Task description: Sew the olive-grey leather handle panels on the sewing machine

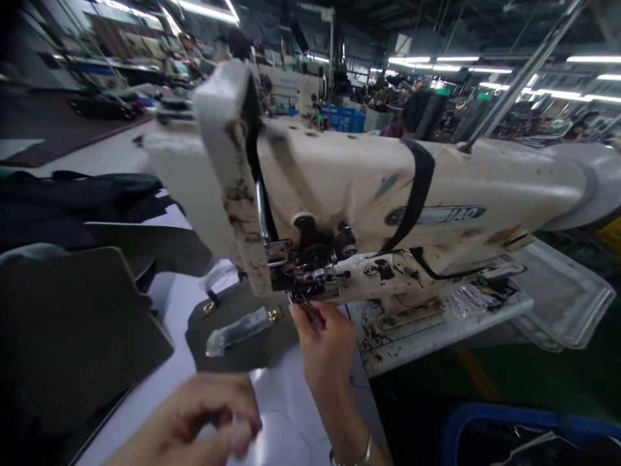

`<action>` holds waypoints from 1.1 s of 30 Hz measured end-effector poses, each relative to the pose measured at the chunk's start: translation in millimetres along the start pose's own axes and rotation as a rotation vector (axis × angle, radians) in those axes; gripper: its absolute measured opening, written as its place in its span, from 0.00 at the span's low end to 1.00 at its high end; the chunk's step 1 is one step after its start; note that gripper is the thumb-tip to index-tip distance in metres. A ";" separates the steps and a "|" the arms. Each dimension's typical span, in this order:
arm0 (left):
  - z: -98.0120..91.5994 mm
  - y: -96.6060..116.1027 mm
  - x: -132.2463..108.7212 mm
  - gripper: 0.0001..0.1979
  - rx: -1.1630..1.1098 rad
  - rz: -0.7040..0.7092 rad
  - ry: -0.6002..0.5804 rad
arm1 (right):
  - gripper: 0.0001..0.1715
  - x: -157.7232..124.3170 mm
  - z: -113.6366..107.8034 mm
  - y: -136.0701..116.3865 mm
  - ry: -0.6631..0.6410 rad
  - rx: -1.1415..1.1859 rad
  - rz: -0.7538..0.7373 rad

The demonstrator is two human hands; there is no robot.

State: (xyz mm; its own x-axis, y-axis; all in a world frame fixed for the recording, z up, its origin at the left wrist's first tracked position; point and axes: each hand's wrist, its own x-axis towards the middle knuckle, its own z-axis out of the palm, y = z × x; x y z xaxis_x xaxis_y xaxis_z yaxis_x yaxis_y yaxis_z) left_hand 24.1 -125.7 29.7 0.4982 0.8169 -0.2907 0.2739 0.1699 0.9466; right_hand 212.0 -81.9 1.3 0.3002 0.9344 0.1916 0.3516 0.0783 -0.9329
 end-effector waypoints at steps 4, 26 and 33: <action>-64.3 13.5 52.1 0.17 0.497 0.293 0.715 | 0.16 -19.2 -3.6 -34.2 -0.080 0.134 0.001; -120.8 25.3 37.0 0.13 0.397 0.476 1.315 | 0.25 1.4 82.8 -51.7 -0.433 1.435 1.021; -115.8 23.9 31.4 0.11 0.427 0.502 1.373 | 0.24 10.0 94.3 -55.9 -0.384 1.470 1.059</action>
State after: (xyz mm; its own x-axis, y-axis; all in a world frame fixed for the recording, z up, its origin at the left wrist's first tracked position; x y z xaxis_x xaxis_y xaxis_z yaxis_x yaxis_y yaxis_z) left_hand -49.0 -32.2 59.3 -0.4513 0.6448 0.6169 0.6441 -0.2431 0.7253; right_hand 111.8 -44.2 26.5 -0.4135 0.7898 -0.4531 -0.8481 -0.5152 -0.1240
